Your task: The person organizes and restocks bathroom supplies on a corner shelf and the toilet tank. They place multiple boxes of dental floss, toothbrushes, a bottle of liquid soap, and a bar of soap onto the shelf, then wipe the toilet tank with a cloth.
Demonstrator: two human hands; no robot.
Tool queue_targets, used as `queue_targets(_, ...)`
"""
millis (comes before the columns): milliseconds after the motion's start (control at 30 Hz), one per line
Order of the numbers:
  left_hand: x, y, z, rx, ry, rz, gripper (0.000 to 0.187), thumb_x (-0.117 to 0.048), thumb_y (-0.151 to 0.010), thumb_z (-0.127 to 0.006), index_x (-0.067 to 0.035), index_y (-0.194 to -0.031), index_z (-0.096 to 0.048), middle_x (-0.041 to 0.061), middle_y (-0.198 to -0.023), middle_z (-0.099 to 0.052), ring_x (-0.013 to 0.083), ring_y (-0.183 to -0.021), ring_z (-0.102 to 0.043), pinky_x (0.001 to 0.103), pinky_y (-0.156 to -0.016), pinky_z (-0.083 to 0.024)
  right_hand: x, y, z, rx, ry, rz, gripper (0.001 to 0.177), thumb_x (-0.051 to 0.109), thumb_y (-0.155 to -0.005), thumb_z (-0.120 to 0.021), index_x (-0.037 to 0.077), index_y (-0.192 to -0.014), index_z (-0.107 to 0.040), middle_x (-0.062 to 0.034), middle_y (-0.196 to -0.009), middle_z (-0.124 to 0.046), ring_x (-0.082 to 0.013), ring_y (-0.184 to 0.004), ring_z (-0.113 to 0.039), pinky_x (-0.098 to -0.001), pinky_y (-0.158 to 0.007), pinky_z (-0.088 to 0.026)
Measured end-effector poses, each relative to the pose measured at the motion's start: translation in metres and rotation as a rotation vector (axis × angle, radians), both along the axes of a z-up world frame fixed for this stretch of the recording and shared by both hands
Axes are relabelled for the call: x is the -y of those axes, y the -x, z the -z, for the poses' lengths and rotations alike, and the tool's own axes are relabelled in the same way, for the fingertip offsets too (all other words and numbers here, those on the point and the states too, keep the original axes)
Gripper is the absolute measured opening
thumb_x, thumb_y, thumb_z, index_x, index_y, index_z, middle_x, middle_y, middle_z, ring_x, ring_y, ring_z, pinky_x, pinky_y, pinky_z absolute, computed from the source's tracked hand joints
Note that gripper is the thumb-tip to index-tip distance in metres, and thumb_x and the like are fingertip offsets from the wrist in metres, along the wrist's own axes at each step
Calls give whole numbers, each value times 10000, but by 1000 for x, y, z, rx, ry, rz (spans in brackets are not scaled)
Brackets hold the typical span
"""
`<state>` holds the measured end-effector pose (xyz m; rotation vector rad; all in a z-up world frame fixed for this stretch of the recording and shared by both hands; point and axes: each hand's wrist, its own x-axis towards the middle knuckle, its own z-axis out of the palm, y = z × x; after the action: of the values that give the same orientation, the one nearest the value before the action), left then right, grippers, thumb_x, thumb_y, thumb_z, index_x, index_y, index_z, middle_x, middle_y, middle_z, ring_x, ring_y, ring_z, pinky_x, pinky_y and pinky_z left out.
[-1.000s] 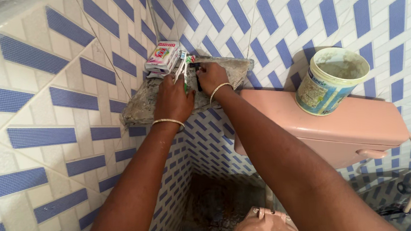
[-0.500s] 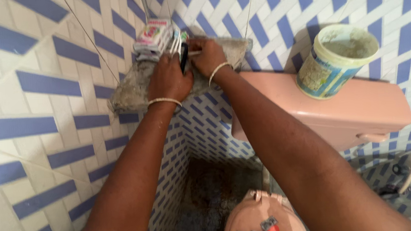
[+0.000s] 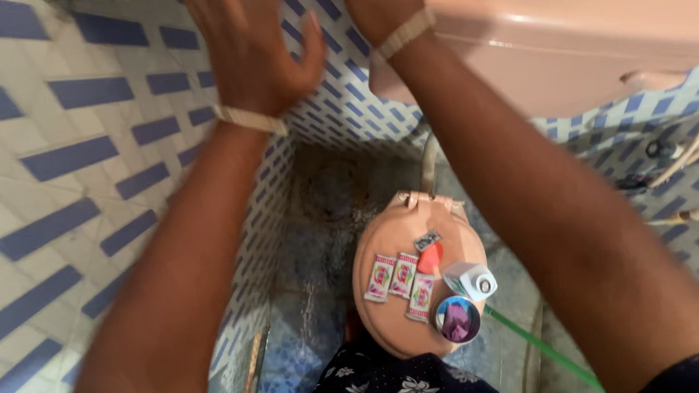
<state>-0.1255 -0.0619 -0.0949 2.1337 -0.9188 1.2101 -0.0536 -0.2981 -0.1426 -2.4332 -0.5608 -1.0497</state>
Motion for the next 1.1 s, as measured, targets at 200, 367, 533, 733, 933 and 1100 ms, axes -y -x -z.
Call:
queue_targets(200, 44, 136, 178, -626, -35, 58, 614, -196, -841, -750, -127, -1415, -544, 236, -1512, -436, 487, -1527, -269, 663, -1233, -251, 38, 188, 147, -274, -938, 189, 144, 98, -1035, -685, -17, -1117, -657, -62, -949, -645, -127, -876, -584, -275, -792, -511)
queue_targets(367, 62, 213, 319, -1306, -170, -105, 687, -223, -753, -780, -120, -1384, -530, 233, -1359, -527, 461, -1282, -467, 592, -1036, -391, 54, 335, 337, -781, -941, 615, 274, 243, -942, -644, -7, -1032, -713, -157, -894, -765, -225, -768, -723, -335, -692, -558)
queue_targets(533, 72, 259, 440, -1620, -273, -192, 734, -318, -739, -799, -52, -1376, -546, 254, -1329, -589, 411, -1236, -579, 469, -1046, -481, 64, 435, 489, -1207, -763, 836, 475, 268, -775, -812, -52, -1106, -700, -257, -1023, -737, -349, -979, -714, -408, -887, -537)
queue_targets(733, 94, 270, 516, -1941, -314, -196, 776, -298, -770, -771, -13, -1438, -496, 297, -1351, -578, 428, -1246, -588, 454, -1059, -502, 62, 475, 559, -1504, -853, 896, 654, 288, -757, -814, -117, -1216, -583, -318, -1162, -682, -416, -1109, -677, -457, -942, -526)
queue_targets(933, 125, 279, 540, -1907, -237, -202, 668, -240, -769, -739, 0, -1362, -546, 244, -1303, -660, 397, -1224, -640, 445, -1035, -535, 49, 461, 584, -1465, -702, 970, 787, 231, -746, -782, -117, -1348, -412, -366, -1252, -615, -488, -1185, -617, -470, -1029, -498)
queue_targets(1100, 140, 292, 561, -1809, -150, -342, 794, -195, -762, -737, -23, -1465, -411, 263, -1324, -563, 435, -1193, -593, 479, -990, -508, 43, 456, 593, -1431, -681, 1133, 675, 129, -805, -664, -74, -1389, -395, -430, -1388, -427, -554, -1269, -495, -497, -1109, -415)
